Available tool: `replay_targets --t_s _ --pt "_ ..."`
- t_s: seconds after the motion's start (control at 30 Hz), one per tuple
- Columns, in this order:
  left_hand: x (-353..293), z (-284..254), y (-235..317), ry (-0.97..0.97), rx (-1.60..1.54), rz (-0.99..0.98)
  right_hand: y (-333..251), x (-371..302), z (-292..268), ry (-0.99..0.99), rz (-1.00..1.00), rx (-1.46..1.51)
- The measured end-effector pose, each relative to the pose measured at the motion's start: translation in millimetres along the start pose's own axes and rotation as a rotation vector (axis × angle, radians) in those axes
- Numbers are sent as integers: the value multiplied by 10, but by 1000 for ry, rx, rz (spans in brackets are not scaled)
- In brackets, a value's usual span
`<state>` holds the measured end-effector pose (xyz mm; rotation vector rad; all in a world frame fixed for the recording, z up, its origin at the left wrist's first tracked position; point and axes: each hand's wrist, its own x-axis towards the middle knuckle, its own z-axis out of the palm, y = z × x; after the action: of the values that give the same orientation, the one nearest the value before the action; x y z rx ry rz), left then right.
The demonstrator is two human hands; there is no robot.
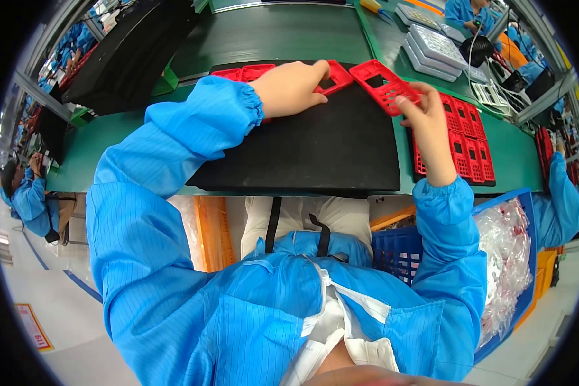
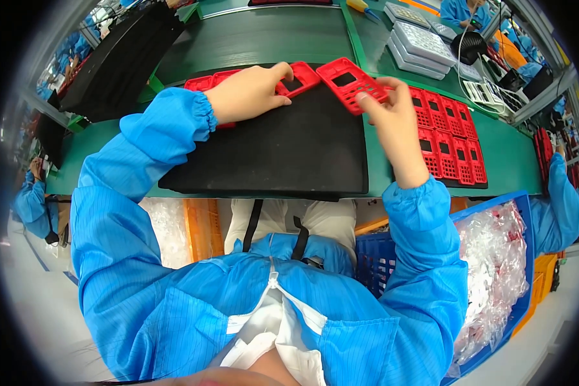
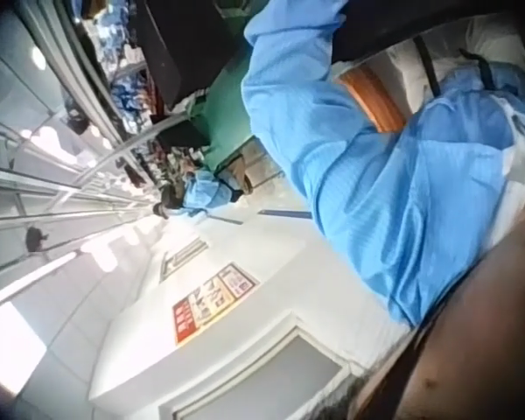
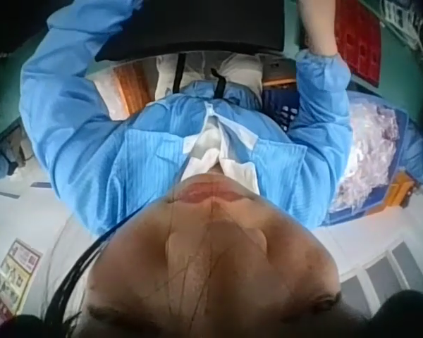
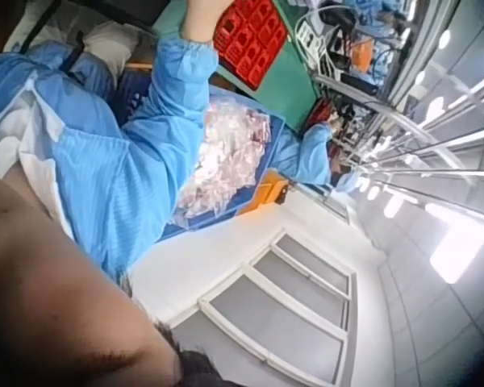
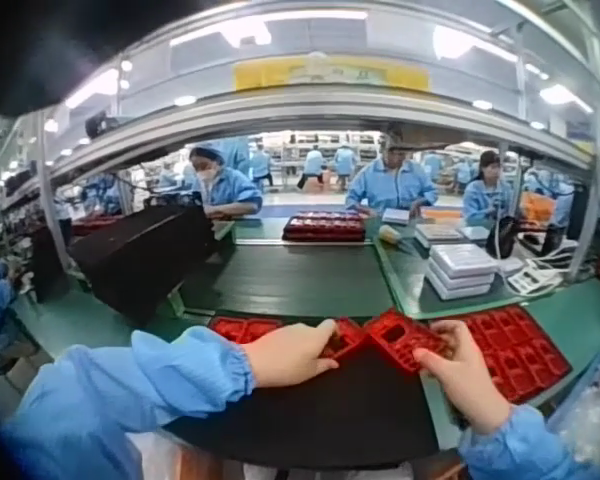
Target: The person assembles electronic components by placing red plastic housings onto a black assembly tray and filling them with smaller internal components by hand.
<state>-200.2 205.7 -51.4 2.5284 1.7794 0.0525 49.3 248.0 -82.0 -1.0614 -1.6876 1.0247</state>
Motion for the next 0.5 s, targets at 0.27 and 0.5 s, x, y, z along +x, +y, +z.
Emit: replay_targets --t_s 0.27,0.5 --pt "-237 -33 154 -105 -1179 -243 -31 -211 159 -271 -347 -665" --pt "-855 -325 87 595 -511 242 -385 -156 -21 -142 -692 -480"
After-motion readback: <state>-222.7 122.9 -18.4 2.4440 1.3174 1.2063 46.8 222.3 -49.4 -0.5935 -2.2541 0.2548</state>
